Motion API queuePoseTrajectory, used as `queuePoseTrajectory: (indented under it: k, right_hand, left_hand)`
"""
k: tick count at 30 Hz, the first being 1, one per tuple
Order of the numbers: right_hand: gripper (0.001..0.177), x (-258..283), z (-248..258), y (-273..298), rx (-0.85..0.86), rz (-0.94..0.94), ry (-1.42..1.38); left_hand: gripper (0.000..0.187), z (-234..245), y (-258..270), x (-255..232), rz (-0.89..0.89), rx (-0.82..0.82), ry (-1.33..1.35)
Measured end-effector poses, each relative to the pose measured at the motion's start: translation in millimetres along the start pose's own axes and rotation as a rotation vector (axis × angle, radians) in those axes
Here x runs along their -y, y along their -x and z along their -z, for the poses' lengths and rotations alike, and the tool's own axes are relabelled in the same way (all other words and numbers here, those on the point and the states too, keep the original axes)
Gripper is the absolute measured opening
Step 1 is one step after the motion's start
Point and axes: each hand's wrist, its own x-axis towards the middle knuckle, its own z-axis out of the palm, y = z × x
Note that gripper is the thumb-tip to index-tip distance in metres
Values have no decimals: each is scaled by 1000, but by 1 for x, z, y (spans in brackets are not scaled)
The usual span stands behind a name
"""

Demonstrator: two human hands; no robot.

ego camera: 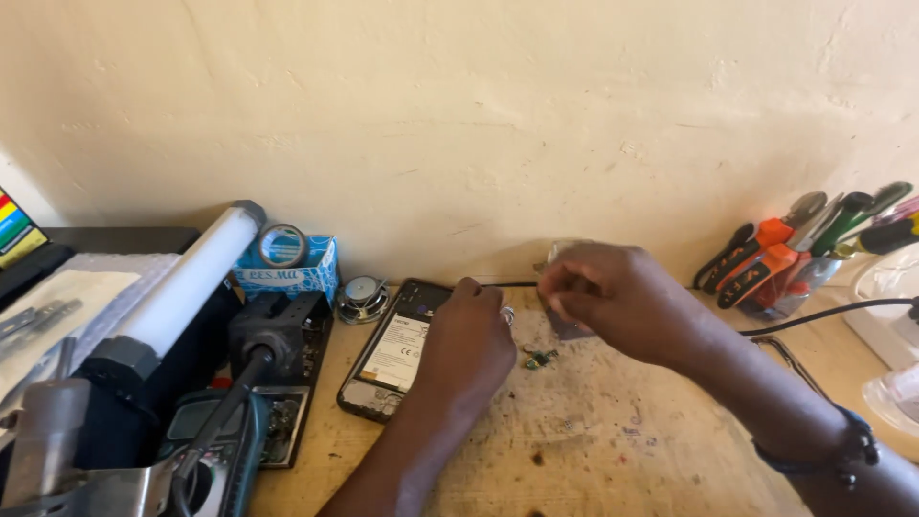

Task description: Soldering a small component onto a circuit board at a repair station

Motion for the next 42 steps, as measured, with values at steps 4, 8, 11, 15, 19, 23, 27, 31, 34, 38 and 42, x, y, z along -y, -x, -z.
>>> queuePoseTrajectory:
  k: [4,8,11,15,19,23,27,31,34,38,42]
  right_hand:
    - [10,-38,-1,5,53,-188,-37]
    - [13,-44,-10,10,-6,-182,-186]
    - [11,-44,-12,12,-22,-36,-179]
    - [9,23,-27,10,-141,622,-35]
    - [9,95,-95,11,-136,990,-51]
    - [33,137,-171,5,-33,1047,91]
    - [15,149,-201,-1,45,1062,125]
    - [16,149,-191,4,14,1097,65]
    - [17,157,-138,28,-17,1065,-101]
    - [24,174,-46,36,-72,373,-226]
    - [11,106,17,25,-551,374,-835]
  left_hand:
    - [20,16,-3,-11,12,53,39]
    - [23,32,-7,-18,159,142,169]
    - [24,31,-10,-26,181,267,63]
    - [27,43,2,-32,102,203,67]
    - [22,12,-1,-19,112,196,46]
    - [17,31,2,-27,111,212,80]
    - [16,45,0,-31,43,95,196]
    - [10,43,-1,-32,108,115,297]
    - [11,37,-4,-30,161,180,370]
    - [14,33,-7,-30,107,113,388]
    - [16,67,-10,-51,284,305,333]
